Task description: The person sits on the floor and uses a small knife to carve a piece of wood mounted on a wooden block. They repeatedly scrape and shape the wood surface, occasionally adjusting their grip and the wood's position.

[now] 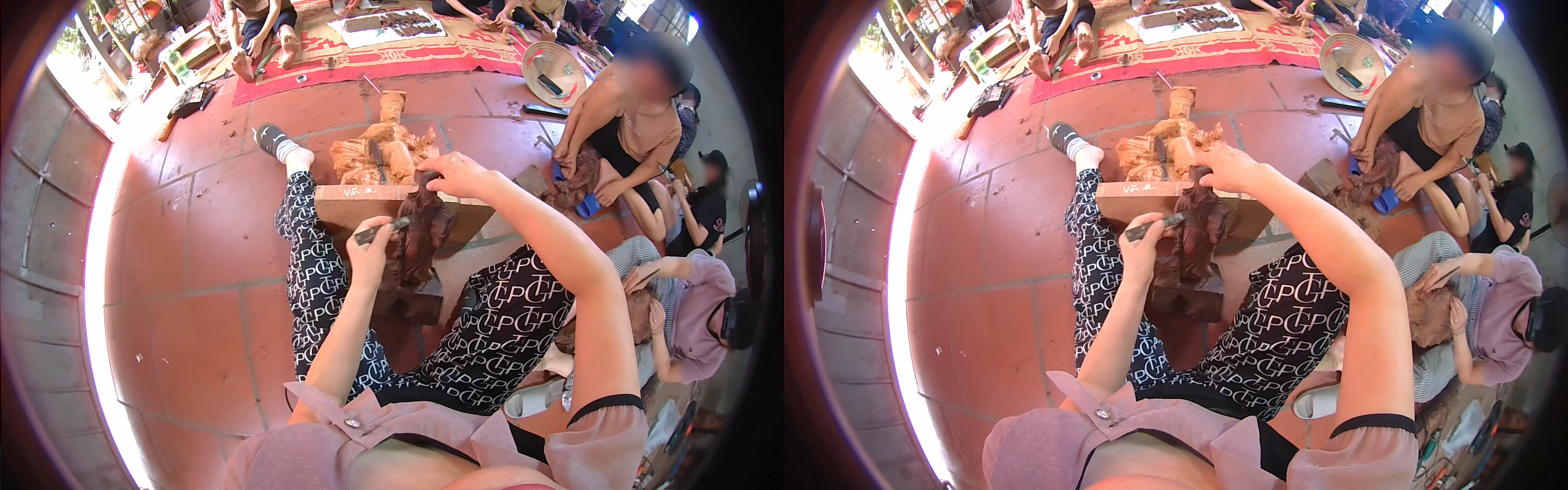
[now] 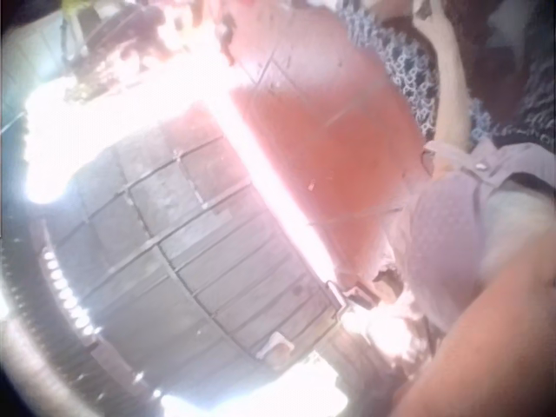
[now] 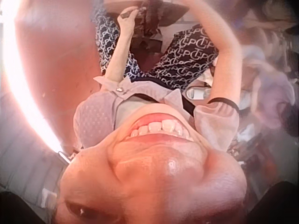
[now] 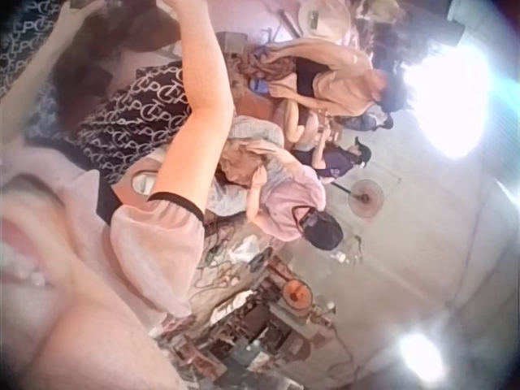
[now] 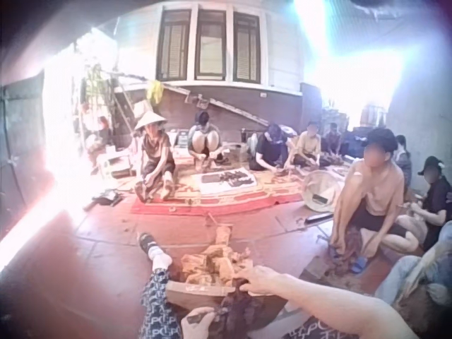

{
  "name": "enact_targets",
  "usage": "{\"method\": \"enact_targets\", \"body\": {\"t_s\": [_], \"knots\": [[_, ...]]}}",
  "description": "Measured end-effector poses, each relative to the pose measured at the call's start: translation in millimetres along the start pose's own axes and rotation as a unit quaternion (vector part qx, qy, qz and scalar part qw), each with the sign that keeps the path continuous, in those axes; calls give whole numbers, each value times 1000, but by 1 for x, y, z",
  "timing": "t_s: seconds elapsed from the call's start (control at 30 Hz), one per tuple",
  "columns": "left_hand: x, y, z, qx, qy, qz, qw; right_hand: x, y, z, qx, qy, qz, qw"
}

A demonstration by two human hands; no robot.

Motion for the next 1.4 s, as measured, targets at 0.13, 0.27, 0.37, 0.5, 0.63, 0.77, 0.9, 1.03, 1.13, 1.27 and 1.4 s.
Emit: {"method": "enact_targets", "body": {"t_s": [0.13,0.27,0.37,0.5,0.63,0.77,0.9,1.03,1.13,1.27,1.4], "knots": [[2,0,-7,16,-3,15,1000,0,-2,-1,-3,-4,16,1000],[7,-4,-8,6,-15,12,1000,-1,-4,-2,-14,-2,25,1000],[8,-1,-8,-18,-13,8,1000,1,-4,0,-28,15,21,999],[1,6,-4,-41,-11,1,999,0,-9,-3,-35,-1,39,999],[0,4,-9,-13,-21,-9,1000,-4,-5,-4,-21,2,21,1000],[0,-2,-10,19,-46,-12,999,-11,-6,-6,-26,-10,41,999],[1,-6,-6,26,-44,-23,998,-17,-2,-4,0,-2,25,1000],[1,-9,-5,17,-42,-4,999,-32,-10,2,-5,11,-25,1000],[1,-11,-8,23,-37,-9,999,-35,-5,8,32,-3,-54,998],[10,-24,-12,73,-10,10,997,-41,-10,8,38,-8,-55,998],[27,-22,-17,54,19,38,998,-48,-14,8,74,-60,-73,993]]}}
Point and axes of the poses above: each hand's wrist, its own z-axis towards the middle knuckle, its own y-axis out of the palm, x = y × z, the point moved 3 cm from there along z, towards the middle knuckle, and after that the axes turned 2 degrees about x, right-handed, at the moved point
